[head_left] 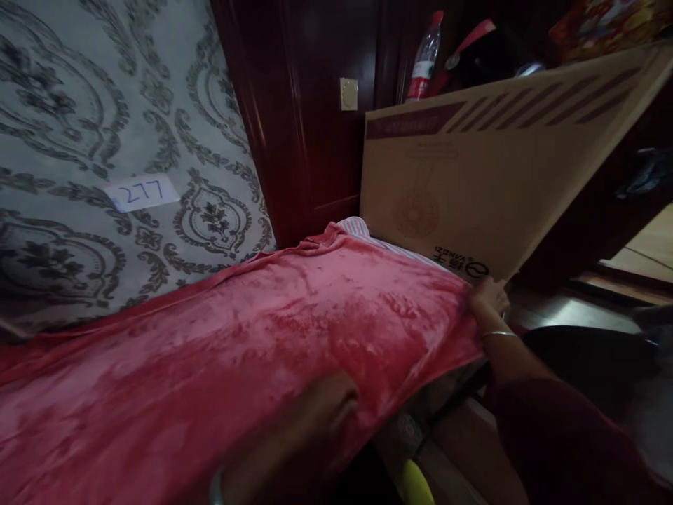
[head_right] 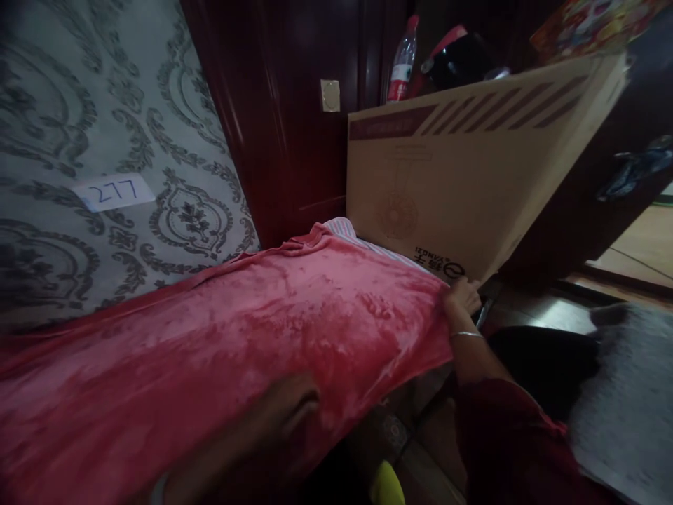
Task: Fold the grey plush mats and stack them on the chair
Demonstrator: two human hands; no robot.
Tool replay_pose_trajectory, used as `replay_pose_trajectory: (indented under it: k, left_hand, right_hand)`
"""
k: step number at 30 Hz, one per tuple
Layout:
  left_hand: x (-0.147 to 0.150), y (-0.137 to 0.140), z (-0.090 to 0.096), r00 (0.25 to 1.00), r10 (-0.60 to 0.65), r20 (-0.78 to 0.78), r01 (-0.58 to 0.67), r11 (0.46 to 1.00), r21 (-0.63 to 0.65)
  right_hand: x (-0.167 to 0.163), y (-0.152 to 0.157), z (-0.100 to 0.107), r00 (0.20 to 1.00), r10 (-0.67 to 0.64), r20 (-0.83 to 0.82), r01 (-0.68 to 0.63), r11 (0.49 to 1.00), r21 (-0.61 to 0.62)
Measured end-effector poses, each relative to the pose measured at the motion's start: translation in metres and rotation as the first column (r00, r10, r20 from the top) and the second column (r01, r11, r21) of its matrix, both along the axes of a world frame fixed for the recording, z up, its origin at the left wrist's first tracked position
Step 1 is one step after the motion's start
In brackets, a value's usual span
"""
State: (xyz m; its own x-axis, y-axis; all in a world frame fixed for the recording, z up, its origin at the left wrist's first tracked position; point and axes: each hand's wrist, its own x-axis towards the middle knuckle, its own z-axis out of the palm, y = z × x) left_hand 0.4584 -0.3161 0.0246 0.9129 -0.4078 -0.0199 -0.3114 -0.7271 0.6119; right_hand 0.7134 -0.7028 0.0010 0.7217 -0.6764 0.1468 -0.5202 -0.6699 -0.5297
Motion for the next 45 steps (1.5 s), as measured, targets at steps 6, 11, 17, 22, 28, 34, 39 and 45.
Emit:
replay_pose_trajectory:
  k: [6,11,17,22,28,34,39,45]
  left_hand:
    - [0.096,0.086,0.008,0.892,0.302,0.335,-0.38,0.903,0.2]
    - [0.146,0.121,-0.001,0.796,0.509,0.329,-0.606,0.666,0.435]
    - [0.154,0.122,-0.027,0.81,0.478,0.339,-0.583,0.597,0.551]
    - [0.156,0.125,-0.032,0.805,0.494,0.328,-0.589,0.602,0.538]
    - [0.156,0.126,-0.038,0.798,0.515,0.312,-0.599,0.631,0.492]
    - [0.152,0.126,-0.04,0.811,0.526,0.257,-0.58,0.661,0.476]
    - [0.149,0.129,-0.046,0.81,0.523,0.266,-0.583,0.668,0.462]
    - [0.148,0.134,-0.055,0.801,0.494,0.338,-0.599,0.678,0.427]
  right_hand:
    - [0.033,0.068,0.015,0.862,0.477,0.17,-0.437,0.87,-0.229]
    - [0.062,0.176,0.01,0.553,0.803,0.222,-0.759,0.595,-0.263]
    - [0.118,0.254,0.0,0.513,0.837,0.19,-0.816,0.544,-0.195]
    - [0.193,0.274,0.019,0.664,0.726,0.179,-0.716,0.686,-0.129]
    - [0.252,0.293,0.022,0.743,0.662,0.096,-0.659,0.749,-0.066]
    - [0.293,0.309,0.012,0.703,0.679,0.209,-0.702,0.71,0.054]
    - [0.329,0.307,0.025,0.753,0.555,0.352,-0.615,0.784,0.078]
    - [0.335,0.3,-0.001,0.708,0.611,0.355,-0.678,0.728,0.098]
